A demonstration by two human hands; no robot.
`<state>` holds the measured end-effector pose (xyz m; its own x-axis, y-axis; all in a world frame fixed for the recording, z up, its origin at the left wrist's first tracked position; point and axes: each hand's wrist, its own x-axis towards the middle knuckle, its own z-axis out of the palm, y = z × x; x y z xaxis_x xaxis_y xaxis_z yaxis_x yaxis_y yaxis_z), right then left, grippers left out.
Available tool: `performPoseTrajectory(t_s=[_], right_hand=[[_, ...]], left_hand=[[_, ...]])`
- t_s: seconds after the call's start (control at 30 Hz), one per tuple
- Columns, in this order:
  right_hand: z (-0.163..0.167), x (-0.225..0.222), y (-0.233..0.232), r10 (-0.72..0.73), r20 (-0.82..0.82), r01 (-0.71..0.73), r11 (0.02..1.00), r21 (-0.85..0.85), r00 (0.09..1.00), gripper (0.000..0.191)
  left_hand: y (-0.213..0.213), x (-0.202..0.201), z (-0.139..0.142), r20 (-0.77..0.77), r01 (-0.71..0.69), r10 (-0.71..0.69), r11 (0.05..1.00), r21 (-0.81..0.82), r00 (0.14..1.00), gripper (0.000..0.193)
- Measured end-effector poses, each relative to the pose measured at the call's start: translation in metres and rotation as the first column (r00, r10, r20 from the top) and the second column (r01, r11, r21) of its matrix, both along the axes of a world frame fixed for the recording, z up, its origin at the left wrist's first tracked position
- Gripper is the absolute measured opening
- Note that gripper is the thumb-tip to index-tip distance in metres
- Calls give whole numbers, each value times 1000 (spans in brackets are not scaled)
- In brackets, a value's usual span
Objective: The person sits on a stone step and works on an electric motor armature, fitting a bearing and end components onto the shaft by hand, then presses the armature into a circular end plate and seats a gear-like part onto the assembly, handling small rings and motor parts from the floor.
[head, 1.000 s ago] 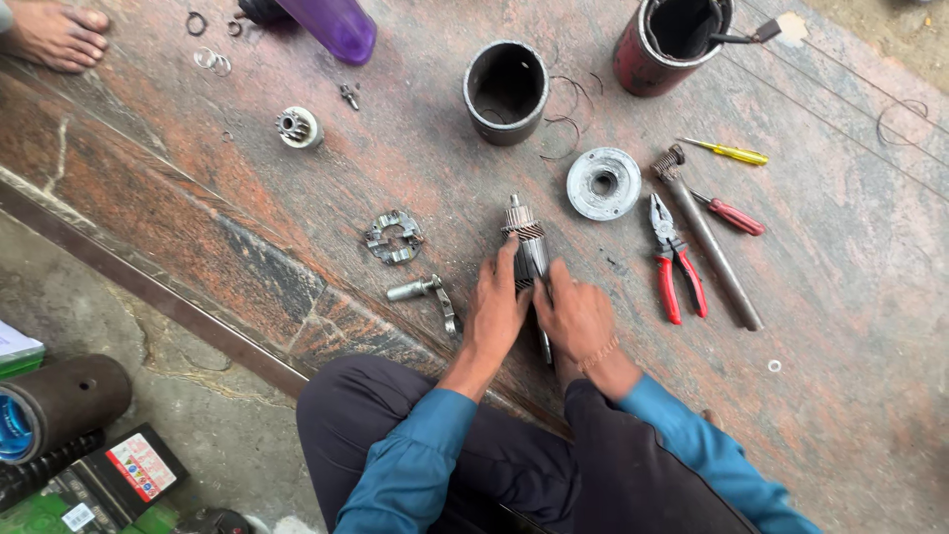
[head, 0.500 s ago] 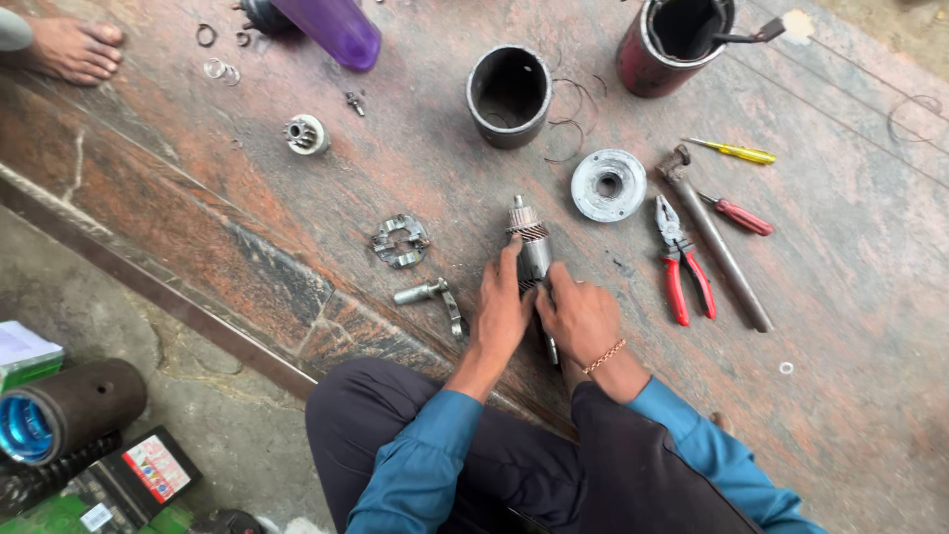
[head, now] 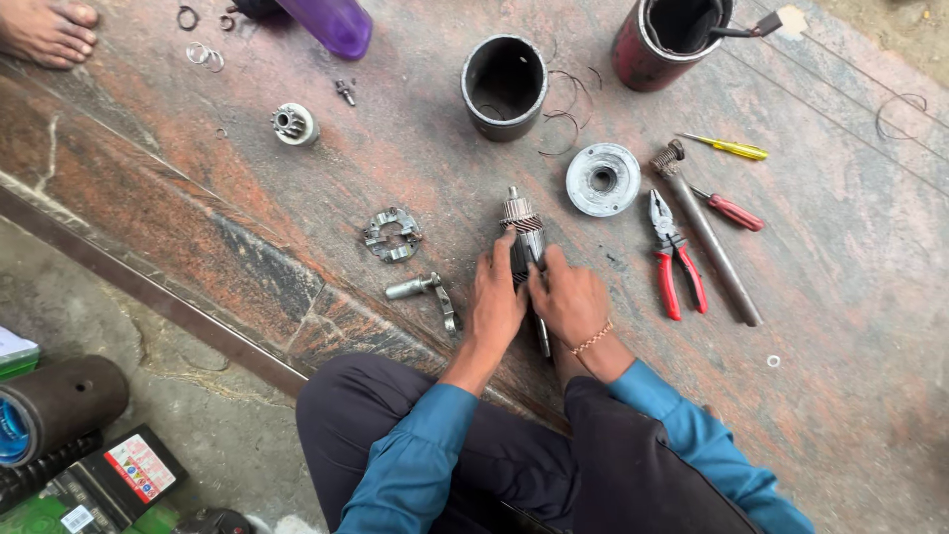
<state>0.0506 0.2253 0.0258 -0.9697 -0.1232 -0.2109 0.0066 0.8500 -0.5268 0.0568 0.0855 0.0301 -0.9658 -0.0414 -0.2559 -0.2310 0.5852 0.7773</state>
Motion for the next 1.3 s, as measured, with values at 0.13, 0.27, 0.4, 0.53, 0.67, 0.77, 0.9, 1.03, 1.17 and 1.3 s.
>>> performPoseTrajectory(t_s=[0.13, 0.27, 0.4, 0.53, 0.67, 0.77, 0.9, 1.03, 1.17, 1.3], right_hand=[[2, 3, 0, 13, -16, -13, 999, -42, 1000, 25], [2, 4, -1, 17, -24, -18, 999, -48, 1000, 25], [1, 4, -4, -15, -27, 12, 995, -101, 1000, 24], [0, -1, -6, -20, -77, 10, 992, -122, 997, 23], [-2, -8, -9, -50, -76, 43, 995, -92, 996, 24], [-3, -13, -11, -39, -90, 30, 994, -104, 995, 23], [-4, -16, -11, -15, -74, 8, 996, -90, 997, 25], [-5, -17, -10, -24, -74, 16, 995, -97, 997, 23], [-5, -18, -9, -62, -178, 35, 989, -147, 982, 23], [-6, -20, -6, -57, -58, 42, 973, -228, 997, 24]], left_hand=[[-1, -1, -3, -58, 12, -11, 1000, 14, 998, 85], [0, -2, -6, -3, 19, -19, 1000, -16, 1000, 82], [-1, -3, -4, 35, 3, -2, 1000, -31, 999, 82], [0, -5, 0, 54, -8, 9, 1000, -14, 998, 82], [1, -5, 1, 76, -20, 20, 1000, 2, 997, 79], [0, -5, 0, 34, -10, 11, 999, -39, 999, 78], [-1, -5, -1, 29, -14, 15, 1000, -26, 999, 76], [0, -5, 0, 51, -6, 8, 1000, -24, 999, 81], [0, -6, 2, 32, -5, 6, 1000, -21, 999, 82], [-1, -6, 3, -6, -11, 11, 1000, -5, 1000, 81]])
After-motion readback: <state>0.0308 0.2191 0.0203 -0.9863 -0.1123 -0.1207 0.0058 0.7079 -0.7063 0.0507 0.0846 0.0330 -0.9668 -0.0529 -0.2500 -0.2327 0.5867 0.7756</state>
